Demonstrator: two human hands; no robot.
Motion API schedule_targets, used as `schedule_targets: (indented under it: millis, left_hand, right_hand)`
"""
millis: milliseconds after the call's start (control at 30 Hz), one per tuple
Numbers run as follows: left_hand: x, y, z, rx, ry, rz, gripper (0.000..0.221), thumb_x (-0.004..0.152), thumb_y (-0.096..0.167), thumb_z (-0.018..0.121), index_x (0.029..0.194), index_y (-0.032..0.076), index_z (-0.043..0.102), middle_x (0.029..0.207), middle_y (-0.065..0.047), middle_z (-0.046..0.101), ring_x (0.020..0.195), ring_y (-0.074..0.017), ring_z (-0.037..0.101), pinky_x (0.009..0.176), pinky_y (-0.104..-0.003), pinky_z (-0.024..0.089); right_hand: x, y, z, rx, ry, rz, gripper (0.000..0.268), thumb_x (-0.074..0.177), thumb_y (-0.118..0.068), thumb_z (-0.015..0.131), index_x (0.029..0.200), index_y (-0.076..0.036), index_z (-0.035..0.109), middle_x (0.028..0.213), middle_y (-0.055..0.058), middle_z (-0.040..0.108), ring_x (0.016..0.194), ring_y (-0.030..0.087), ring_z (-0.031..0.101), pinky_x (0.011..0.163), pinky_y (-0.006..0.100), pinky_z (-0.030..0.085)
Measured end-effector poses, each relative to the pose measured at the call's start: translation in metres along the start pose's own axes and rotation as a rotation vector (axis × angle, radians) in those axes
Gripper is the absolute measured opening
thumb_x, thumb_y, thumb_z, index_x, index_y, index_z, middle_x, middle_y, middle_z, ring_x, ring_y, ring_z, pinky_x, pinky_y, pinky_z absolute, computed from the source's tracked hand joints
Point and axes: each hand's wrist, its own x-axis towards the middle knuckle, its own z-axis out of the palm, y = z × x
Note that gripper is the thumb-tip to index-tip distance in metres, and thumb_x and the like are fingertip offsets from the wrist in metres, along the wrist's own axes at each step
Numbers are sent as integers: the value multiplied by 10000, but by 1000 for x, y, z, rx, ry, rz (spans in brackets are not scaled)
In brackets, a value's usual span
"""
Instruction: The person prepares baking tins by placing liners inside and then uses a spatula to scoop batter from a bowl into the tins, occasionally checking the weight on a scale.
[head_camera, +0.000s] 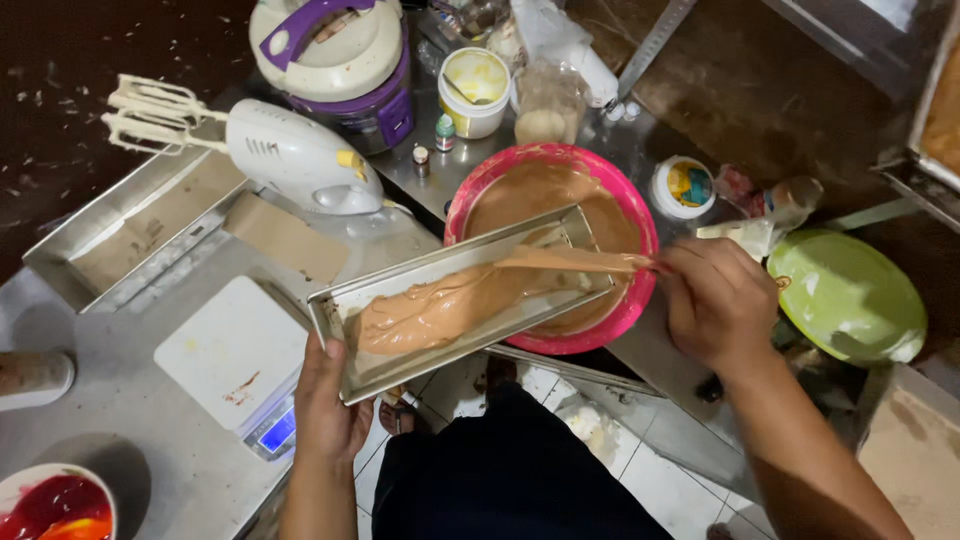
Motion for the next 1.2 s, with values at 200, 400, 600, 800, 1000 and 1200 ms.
schedule_targets:
  millis: [200,400,600,800,1000,1200]
  left_hand:
    - [-3,-3,-3,-20,33,10,535,859,232,521,1367,95,421,1196,-131,579,975,-237,591,784,-339,503]
    - [-11,9,11,-34,-183,46,550,855,377,554,1282,85,368,934,-231,557,392,-350,531,175,-428,402]
    - [-12,-1,-4,-53,107,90,509,832,236,542,1306,79,442,1249,-164,572,1031,-263,589,823,-356,500]
    - [-28,6,-12,36,206,193,649,806,223,529,1420,117,347,1255,-115,513,1082,-266,542,860,-396,482]
    - [-45,21,1,82,208,452,686,812,203,544,1448,85,315,1280,-136,496,1116,-273,537,956,-423,484]
    - [-36,41,35,210,89,552,700,808,282,575,1403,42,295,1261,-159,478,1190,-297,510,1044,-436,448]
  right_hand:
    - [-9,9,12,3,-98,66,87,910,-18,561,924,-46,643,916,98,661,803,271,622,729,342,492]
    - [-10,16,9,1,-125,195,54,891,-20,670,932,-54,681,963,98,660,887,265,619,790,362,505]
    - [-32,65,30,-257,-149,390,77,950,-118,637,1023,-107,658,969,86,675,883,303,607,804,417,322]
    - [-153,150,165,-622,-597,382,25,672,-218,610,674,-218,634,727,-43,636,709,218,598,693,441,306]
    - [-105,73,196,250,-630,520,247,793,-237,539,948,-239,731,959,39,714,931,222,645,773,279,401]
    - [-84,78,146,514,-668,883,242,823,-268,654,1012,-130,719,1074,7,692,1025,132,625,904,234,450]
